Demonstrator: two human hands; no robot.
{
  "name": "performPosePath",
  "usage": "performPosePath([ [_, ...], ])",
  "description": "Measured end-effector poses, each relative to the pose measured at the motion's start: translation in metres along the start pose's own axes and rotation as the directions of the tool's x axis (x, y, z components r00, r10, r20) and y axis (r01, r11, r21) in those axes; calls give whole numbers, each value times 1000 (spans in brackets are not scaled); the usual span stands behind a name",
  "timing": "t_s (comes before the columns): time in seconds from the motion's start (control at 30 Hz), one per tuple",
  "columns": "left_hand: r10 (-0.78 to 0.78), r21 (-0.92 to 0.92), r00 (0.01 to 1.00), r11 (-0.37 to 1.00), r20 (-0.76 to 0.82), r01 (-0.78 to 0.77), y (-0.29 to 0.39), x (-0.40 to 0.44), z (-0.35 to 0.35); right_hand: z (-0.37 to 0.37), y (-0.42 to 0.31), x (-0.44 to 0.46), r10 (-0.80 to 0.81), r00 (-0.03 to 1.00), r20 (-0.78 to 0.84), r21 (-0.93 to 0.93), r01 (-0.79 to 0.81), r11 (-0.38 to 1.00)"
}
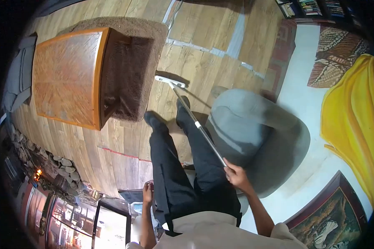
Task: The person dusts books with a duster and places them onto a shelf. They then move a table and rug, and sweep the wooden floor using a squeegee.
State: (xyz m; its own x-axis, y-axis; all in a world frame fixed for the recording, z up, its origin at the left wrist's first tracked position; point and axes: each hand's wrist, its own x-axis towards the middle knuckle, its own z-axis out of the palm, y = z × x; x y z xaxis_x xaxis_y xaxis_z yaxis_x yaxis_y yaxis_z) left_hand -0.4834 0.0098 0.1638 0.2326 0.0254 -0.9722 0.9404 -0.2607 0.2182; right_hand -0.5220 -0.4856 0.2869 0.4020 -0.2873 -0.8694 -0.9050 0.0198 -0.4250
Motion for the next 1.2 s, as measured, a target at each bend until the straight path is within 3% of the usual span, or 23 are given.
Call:
performPosePath([
  [0.03, -15, 97, 1000, 995, -23, 17, -1, -8, -1, -5, 0, -8, 129, 988, 90, 189, -144, 971],
  [0.07, -28, 188, 998, 982, -50, 37, -5, -13, -1, -7, -10, -13, 118, 988, 96, 184, -135, 974],
  [0.13, -41, 125, 997, 991, -71, 49, -18, -21, -3, -11, -27, -14, 258, 966, 33, 153, -260, 953],
  [0.2, -66, 67, 995, 995, -78, 72, -48, -28, -16, -6, -20, 10, -75, 993, -87, -59, 70, 996],
  [0.27, -66, -48, 989, 997, -135, 60, -92, -31, -36, 2, 8, 69, -376, 913, -161, -300, 317, 899],
  [0.3, -69, -86, 993, 994, -100, 61, -126, -28, -54, 13, 11, 101, -239, 943, -231, -365, 144, 920],
  [0.33, -70, -103, 993, 993, -97, 60, -144, -35, -63, 28, 37, 151, -488, 811, -323, -512, 284, 811],
  [0.4, -105, 31, 986, 993, -129, 110, -173, -50, -79, 53, 35, 187, -316, 885, -343, -505, 110, 856],
  [0.5, -93, -78, 984, 994, -152, 82, -219, -67, -112, 121, 70, 153, -294, 864, -409, -470, 77, 880],
  [0.6, -6, -211, 992, 977, -128, -21, -295, -80, -153, 182, 170, 104, -294, 876, -383, -454, 99, 885],
  [0.63, 2, -187, 991, 982, -133, -27, -319, -86, -166, 207, 165, 57, -106, 944, -314, -171, 53, 984],
  [0.67, 19, -168, 990, 985, -138, -43, -335, -87, -175, 230, 154, 13, 50, 981, -187, 114, -29, 993],
  [0.7, -40, -153, 986, 988, -165, 14, -351, -90, -182, 244, 157, -18, 63, 988, -142, 82, -52, 995],
  [0.8, -14, -230, 982, 973, -190, -31, -413, -84, -198, 281, 158, -103, 161, 987, -6, 3, -161, 987],
  [0.83, -51, -216, 984, 976, -172, 13, -403, -98, -199, 295, 144, -130, 207, 978, 34, -76, -204, 976],
  [0.87, 28, -172, 979, 983, -204, -64, -404, -105, -197, 307, 133, -153, 260, 963, 72, -159, -246, 956],
  [0.97, -94, -318, 972, 948, -215, 21, -415, -117, -190, 357, 130, -175, 432, 870, 238, -191, -394, 899],
  [1.07, -157, -391, 952, 919, -262, 44, -428, -136, -173, 423, 133, -184, 395, 861, 320, -226, -336, 914],
  [1.13, 59, -192, 943, 973, -327, -128, -458, -125, -169, 458, 146, -204, 385, 877, 288, -285, -306, 908],
  [1.17, 83, -221, 934, 961, -348, -168, -513, -105, -164, 466, 155, -216, 388, 878, 280, -264, -318, 911],
  [1.2, 72, -240, 934, 957, -350, -163, -532, -106, -162, 470, 168, -224, 365, 897, 248, -371, -260, 891],
])
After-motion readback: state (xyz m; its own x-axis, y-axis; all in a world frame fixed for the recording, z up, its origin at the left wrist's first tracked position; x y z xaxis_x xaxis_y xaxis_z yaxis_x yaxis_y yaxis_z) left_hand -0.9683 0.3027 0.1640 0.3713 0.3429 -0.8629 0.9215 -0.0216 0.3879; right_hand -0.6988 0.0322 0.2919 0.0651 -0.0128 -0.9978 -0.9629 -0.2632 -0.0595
